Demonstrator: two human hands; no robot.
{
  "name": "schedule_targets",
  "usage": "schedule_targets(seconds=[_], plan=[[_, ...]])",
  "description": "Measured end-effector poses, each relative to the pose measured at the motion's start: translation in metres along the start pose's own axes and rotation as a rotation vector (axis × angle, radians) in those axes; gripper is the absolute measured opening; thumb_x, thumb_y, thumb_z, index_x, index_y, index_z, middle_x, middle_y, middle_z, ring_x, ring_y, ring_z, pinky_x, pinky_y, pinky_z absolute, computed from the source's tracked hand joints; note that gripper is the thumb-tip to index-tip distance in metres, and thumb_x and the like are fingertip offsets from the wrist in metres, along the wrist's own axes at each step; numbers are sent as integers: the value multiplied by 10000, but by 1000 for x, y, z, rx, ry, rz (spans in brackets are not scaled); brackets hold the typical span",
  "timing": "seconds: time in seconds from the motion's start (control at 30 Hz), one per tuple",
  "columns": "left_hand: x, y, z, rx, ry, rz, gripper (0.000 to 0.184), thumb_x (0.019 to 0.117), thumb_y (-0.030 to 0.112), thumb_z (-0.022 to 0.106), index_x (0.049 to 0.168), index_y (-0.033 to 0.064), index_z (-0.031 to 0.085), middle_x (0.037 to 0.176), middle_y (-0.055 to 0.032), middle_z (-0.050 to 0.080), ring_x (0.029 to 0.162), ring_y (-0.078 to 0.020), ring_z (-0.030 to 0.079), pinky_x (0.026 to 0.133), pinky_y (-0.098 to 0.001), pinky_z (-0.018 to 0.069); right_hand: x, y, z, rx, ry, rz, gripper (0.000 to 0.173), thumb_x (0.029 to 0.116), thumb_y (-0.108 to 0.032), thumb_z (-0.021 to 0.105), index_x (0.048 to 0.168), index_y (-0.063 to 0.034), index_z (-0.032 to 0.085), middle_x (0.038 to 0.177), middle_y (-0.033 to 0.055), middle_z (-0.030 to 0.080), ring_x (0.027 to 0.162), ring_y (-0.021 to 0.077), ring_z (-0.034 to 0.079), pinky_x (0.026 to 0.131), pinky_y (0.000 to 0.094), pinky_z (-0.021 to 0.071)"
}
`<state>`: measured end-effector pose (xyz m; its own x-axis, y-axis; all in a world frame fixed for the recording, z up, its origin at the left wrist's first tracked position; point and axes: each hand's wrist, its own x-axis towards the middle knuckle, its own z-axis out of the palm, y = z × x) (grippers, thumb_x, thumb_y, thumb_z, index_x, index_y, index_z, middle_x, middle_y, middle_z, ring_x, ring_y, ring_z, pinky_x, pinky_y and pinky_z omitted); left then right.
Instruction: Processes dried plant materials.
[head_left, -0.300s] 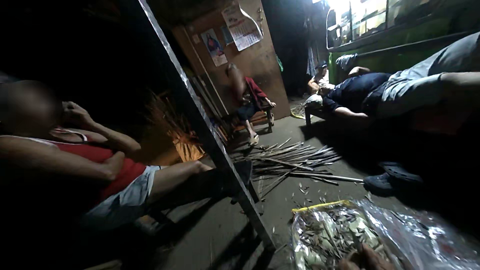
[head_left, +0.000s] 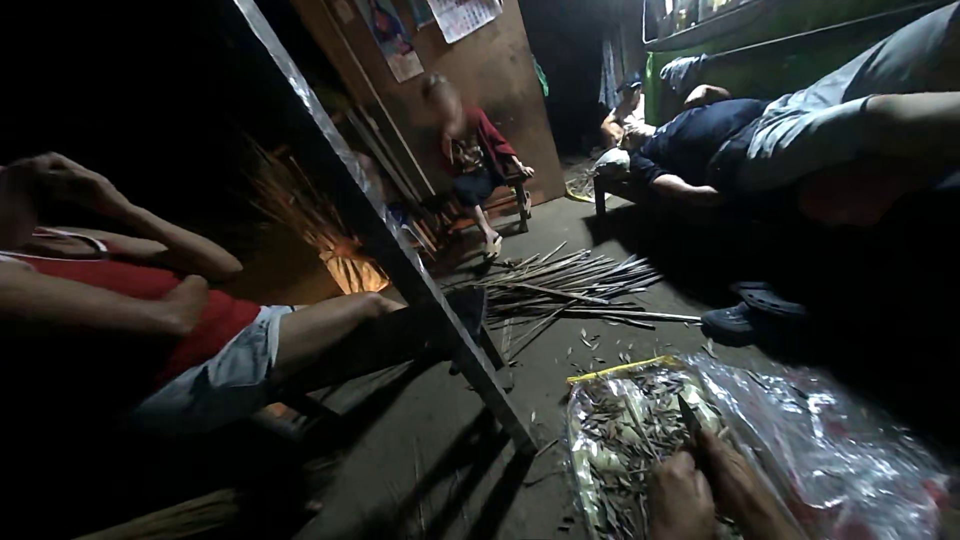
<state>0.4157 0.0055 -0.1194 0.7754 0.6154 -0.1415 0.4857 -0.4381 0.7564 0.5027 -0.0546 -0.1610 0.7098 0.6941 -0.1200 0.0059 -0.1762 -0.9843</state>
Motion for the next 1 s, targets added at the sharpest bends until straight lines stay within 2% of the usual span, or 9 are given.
schedule_targets(seconds=[0.3,0.4,0.5,0.63,0.7,0.8,0.87,0.93,1.0], plan=[[-1,-9,4,-56,37,100,238,979,5,521,1052,-133,701,980,-281,714,960,-392,708,918,-538,532,3,3,-6,-73,-88,-30,516,1108,-293,320,1178,91,657,952,187,686,878,220,645,866,446,521],[2,-12,-8,-211,-82,20,266,1048,66,484,1128,-103,673,1022,-223,697,968,-289,671,927,-467,515,7,9,-13,-34,-136,15,472,1104,-280,335,1129,52,668,874,93,641,783,131,581,773,350,502],[12,-16,-25,-153,-105,-90,324,1097,129,407,1195,-88,627,1043,-215,661,948,-283,630,895,-455,494,15,12,-16,132,-192,218,466,1127,-317,232,1007,-28,577,692,-41,462,547,42,426,525,214,391],[19,-25,-27,-75,-246,-251,388,1111,121,370,1434,-71,469,1276,-283,600,1124,-367,620,1004,-491,476,15,16,-18,235,-294,548,476,1113,-476,250,1342,-139,494,682,-42,452,475,54,392,435,217,351],[23,-28,-29,-67,-297,-303,433,1099,95,398,1504,-57,388,1339,-282,575,1176,-368,611,1027,-488,474,17,19,-19,228,-359,568,448,1116,-408,317,1485,-161,374,729,-18,483,492,65,411,440,229,360],[23,-29,-36,-18,-258,-318,507,1094,97,426,1564,-50,306,1553,-284,408,1433,-383,436,1189,-482,339,17,26,-16,241,-381,535,339,1097,-237,436,1405,-99,416,701,-30,454,477,46,397,427,209,347],[20,-31,-43,-13,-155,-267,421,1080,128,483,1459,-55,487,1595,-267,355,1483,-378,362,1218,-468,293,16,29,-17,169,-360,471,204,1064,-153,509,1218,-26,549,701,-21,489,491,44,415,449,205,364],[16,-37,-53,-61,7,-167,297,1063,154,531,1166,-67,699,1475,-249,520,1383,-356,493,1164,-468,365,15,22,-23,43,-358,424,167,1038,-123,538,1127,3,601,713,-6,518,531,65,443,502,241,393],[11,-39,-67,-89,134,-92,288,1060,132,525,1066,-81,720,1251,-221,664,1139,-302,642,1022,-450,479,14,17,-31,3,-335,393,151,1036,-129,539,1072,-1,611,693,-12,524,525,63,458,500,241,407]])
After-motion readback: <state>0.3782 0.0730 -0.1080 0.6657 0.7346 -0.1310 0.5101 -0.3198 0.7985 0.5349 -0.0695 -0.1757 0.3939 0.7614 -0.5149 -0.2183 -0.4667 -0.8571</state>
